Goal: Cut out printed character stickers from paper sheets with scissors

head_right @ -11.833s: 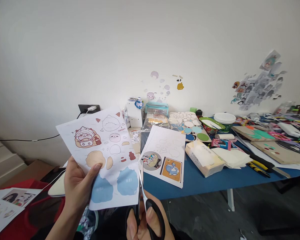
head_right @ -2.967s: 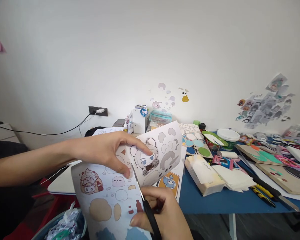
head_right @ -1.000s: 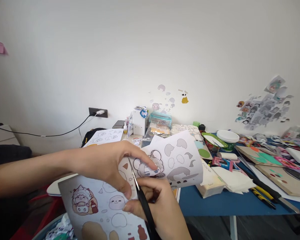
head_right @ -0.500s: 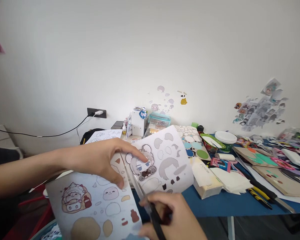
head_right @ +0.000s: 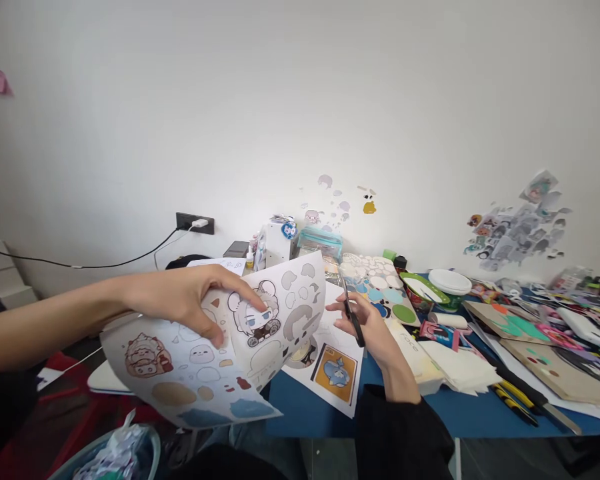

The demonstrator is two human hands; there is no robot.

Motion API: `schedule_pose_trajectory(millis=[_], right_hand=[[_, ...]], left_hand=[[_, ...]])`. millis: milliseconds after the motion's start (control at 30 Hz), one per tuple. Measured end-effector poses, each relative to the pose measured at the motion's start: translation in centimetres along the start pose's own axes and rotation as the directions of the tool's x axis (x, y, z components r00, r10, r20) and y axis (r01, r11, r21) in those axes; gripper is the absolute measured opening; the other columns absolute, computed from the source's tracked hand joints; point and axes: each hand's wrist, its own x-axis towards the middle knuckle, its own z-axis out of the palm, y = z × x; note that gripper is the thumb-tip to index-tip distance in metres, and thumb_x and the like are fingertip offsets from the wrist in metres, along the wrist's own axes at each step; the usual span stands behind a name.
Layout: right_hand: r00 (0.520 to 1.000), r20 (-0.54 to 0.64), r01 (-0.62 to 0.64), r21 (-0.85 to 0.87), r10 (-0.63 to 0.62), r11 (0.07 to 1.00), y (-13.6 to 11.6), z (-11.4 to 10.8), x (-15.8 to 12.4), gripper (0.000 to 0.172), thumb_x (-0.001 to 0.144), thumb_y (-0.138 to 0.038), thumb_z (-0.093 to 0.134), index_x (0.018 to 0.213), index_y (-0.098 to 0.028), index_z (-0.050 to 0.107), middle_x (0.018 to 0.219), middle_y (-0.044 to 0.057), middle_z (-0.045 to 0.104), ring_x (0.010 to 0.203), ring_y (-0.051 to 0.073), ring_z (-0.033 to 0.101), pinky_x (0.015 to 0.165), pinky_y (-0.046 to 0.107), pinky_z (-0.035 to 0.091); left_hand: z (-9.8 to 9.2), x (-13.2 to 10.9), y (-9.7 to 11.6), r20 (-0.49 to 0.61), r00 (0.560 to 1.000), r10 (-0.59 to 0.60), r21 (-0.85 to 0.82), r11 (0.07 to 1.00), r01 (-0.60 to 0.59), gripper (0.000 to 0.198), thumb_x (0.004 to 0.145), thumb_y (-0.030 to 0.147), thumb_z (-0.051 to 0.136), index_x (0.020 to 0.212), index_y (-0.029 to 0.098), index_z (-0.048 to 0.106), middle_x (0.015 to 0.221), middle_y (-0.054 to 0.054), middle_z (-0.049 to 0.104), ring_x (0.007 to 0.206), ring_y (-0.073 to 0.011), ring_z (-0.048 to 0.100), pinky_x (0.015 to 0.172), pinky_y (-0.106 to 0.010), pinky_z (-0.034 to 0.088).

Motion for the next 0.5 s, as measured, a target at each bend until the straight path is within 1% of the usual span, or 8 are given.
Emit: schedule_pose_trajectory(millis=[67,100,200,267,367,433,500], right_hand=[[0.998,0.043,0.037,0.053,-0.04,0.998,0.0,1.0,0.6,0.043,0.066,-0.042,0.078,0.096,-0.024,0.053,0.088,0.005,0.068,0.08,0.02,0.059,0.073,0.033,0.045],[0.997,0.052,0.044,0.068,-0.048,0.997,-0.1,1.5,0.9,0.043,0.065,-0.041,0.079,0.094,-0.023,0.052,0.085,0.004,0.067,0.077,0.019,0.058,0.071,0.032,0.045],[0.997,0.048,0.057,0.105,-0.062,0.993,-0.2,2.7,1.7,0.045,0.064,-0.041,0.079,0.094,-0.023,0.051,0.089,0.005,0.065,0.079,0.019,0.056,0.071,0.031,0.044],[0.997,0.034,0.067,0.132,-0.072,0.989,-0.2,3.3,2.2,0.045,0.064,-0.041,0.08,0.095,-0.024,0.051,0.091,0.004,0.062,0.08,0.018,0.056,0.072,0.03,0.044],[0.996,0.043,0.07,0.164,-0.078,0.984,-0.4,4.2,2.8,0.042,0.066,-0.037,0.08,0.095,-0.024,0.052,0.085,-0.001,0.059,0.076,0.015,0.055,0.071,0.028,0.043],[0.995,0.068,0.055,0.182,-0.068,0.982,-0.7,4.9,3.1,0.04,0.065,-0.034,0.081,0.091,-0.023,0.054,0.077,-0.003,0.058,0.071,0.015,0.055,0.068,0.027,0.043],[0.995,0.091,0.028,0.204,-0.047,0.979,-1.2,5.8,3.5,0.039,0.061,-0.034,0.083,0.085,-0.022,0.055,0.07,-0.003,0.057,0.066,0.016,0.055,0.063,0.027,0.043]], left_hand=[[-0.1,-0.4,-0.1,-0.007,1.0,-0.022,-0.019,1.0,0.022,0.052,0.066,0.026,0.078,0.115,0.033,0.063,0.126,0.002,0.062,0.116,-0.0202,0.056,0.1,-0.032,0.042],[-0.2,-0.7,-0.2,-0.008,0.999,-0.037,-0.036,0.999,0.036,0.052,0.067,0.026,0.077,0.116,0.033,0.063,0.126,0.002,0.062,0.115,-0.0205,0.057,0.099,-0.032,0.043],[-0.5,-1.4,-0.5,-0.019,0.997,-0.078,-0.091,0.993,0.076,0.052,0.067,0.027,0.077,0.116,0.032,0.062,0.125,0.001,0.063,0.112,-0.021,0.059,0.094,-0.032,0.046],[-0.7,-1.9,-0.6,-0.041,0.996,-0.082,-0.1,0.992,0.078,0.051,0.067,0.027,0.077,0.115,0.031,0.063,0.125,0.0,0.063,0.112,-0.0208,0.059,0.093,-0.03,0.046],[-1.1,-2.8,-0.3,-0.073,0.995,-0.073,-0.079,0.995,0.067,0.049,0.067,0.024,0.077,0.113,0.03,0.064,0.126,0.001,0.062,0.113,-0.0202,0.058,0.095,-0.03,0.045],[-1.5,-3.5,0.0,-0.099,0.992,-0.076,-0.04,0.997,0.072,0.048,0.068,0.023,0.075,0.114,0.03,0.064,0.126,0.001,0.062,0.114,-0.0203,0.057,0.097,-0.032,0.043],[-2.1,-4.4,0.2,-0.15,0.985,-0.08,0.02,0.996,0.084,0.046,0.069,0.024,0.074,0.114,0.03,0.064,0.127,0.001,0.061,0.117,-0.0208,0.055,0.1,-0.033,0.039]])
